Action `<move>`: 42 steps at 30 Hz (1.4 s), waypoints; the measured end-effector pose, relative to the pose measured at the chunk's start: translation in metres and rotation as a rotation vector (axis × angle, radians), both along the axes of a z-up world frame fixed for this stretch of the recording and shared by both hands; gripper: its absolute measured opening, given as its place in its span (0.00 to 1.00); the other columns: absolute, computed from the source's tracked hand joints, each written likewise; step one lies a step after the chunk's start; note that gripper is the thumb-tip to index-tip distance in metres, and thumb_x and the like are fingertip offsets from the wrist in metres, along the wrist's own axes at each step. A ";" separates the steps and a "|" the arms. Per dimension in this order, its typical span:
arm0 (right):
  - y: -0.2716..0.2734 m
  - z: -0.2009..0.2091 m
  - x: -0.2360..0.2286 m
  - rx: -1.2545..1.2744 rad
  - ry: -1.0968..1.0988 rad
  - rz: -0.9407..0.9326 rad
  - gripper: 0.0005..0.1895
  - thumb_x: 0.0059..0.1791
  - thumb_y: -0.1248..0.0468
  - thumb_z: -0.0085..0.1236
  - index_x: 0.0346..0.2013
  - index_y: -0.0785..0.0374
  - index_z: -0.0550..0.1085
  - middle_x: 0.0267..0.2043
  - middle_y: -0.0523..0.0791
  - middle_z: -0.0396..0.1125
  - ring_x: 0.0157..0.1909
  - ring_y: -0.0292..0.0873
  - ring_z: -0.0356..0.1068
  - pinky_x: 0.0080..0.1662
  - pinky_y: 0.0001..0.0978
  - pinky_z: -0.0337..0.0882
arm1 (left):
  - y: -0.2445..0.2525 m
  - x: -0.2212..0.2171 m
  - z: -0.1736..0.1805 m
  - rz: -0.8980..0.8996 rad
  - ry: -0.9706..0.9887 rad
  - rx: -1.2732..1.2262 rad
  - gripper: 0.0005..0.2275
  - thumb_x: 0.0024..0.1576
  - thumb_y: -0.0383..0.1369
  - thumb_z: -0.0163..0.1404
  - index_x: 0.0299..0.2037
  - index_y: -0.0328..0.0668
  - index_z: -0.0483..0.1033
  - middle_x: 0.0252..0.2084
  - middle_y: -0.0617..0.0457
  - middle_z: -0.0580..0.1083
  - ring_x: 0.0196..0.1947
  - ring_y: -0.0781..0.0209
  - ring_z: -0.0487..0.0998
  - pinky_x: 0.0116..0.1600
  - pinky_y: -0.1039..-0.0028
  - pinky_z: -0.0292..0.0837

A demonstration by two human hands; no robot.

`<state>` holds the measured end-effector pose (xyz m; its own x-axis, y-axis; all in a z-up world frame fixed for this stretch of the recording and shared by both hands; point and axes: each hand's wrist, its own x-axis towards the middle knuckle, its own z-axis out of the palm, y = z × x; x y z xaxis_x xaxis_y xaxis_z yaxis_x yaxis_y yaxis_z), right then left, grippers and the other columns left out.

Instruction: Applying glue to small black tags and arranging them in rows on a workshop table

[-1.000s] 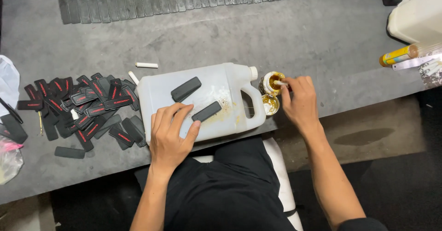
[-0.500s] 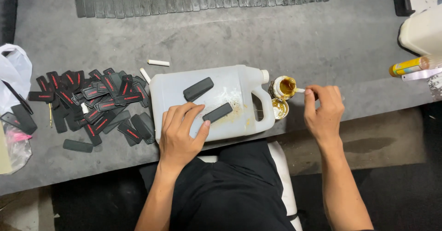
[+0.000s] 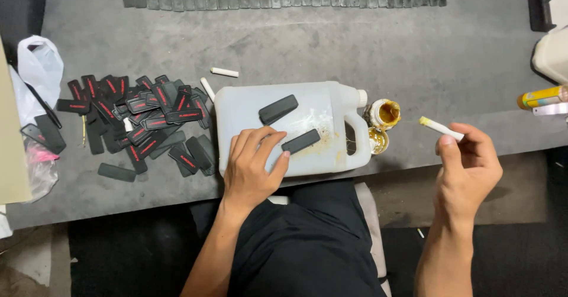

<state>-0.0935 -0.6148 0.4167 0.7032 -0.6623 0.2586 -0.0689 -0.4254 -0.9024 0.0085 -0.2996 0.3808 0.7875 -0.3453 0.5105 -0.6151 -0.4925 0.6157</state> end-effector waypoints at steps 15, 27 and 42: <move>0.145 -0.018 0.049 -0.592 -0.012 0.444 0.03 0.53 0.67 0.61 0.40 0.62 0.80 0.24 0.44 0.73 0.24 0.45 0.71 0.32 0.33 0.73 | 0.007 0.006 -0.012 -0.036 -0.006 -0.207 0.11 0.60 0.32 0.53 0.50 0.38 0.79 0.42 0.47 0.75 0.42 0.49 0.76 0.47 0.63 0.72; 0.148 -0.011 0.050 -0.725 0.018 0.502 0.03 0.53 0.70 0.59 0.40 0.66 0.79 0.23 0.46 0.70 0.25 0.46 0.70 0.31 0.34 0.71 | 0.011 0.007 -0.008 -0.047 0.025 -0.313 0.11 0.63 0.30 0.48 0.52 0.35 0.78 0.42 0.46 0.74 0.42 0.47 0.77 0.47 0.62 0.73; 0.159 -0.011 0.057 -0.667 0.021 0.585 0.04 0.51 0.73 0.59 0.40 0.66 0.79 0.23 0.46 0.69 0.27 0.47 0.71 0.31 0.35 0.71 | 0.014 0.008 -0.005 -0.074 0.055 -0.385 0.12 0.66 0.31 0.43 0.52 0.34 0.77 0.41 0.44 0.74 0.42 0.45 0.77 0.48 0.60 0.74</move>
<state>-0.0366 -0.4558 0.4062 0.8906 0.0884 0.4461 0.3108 -0.8344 -0.4551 0.0169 -0.2861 0.3756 0.7972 -0.1941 0.5717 -0.6015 -0.1747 0.7795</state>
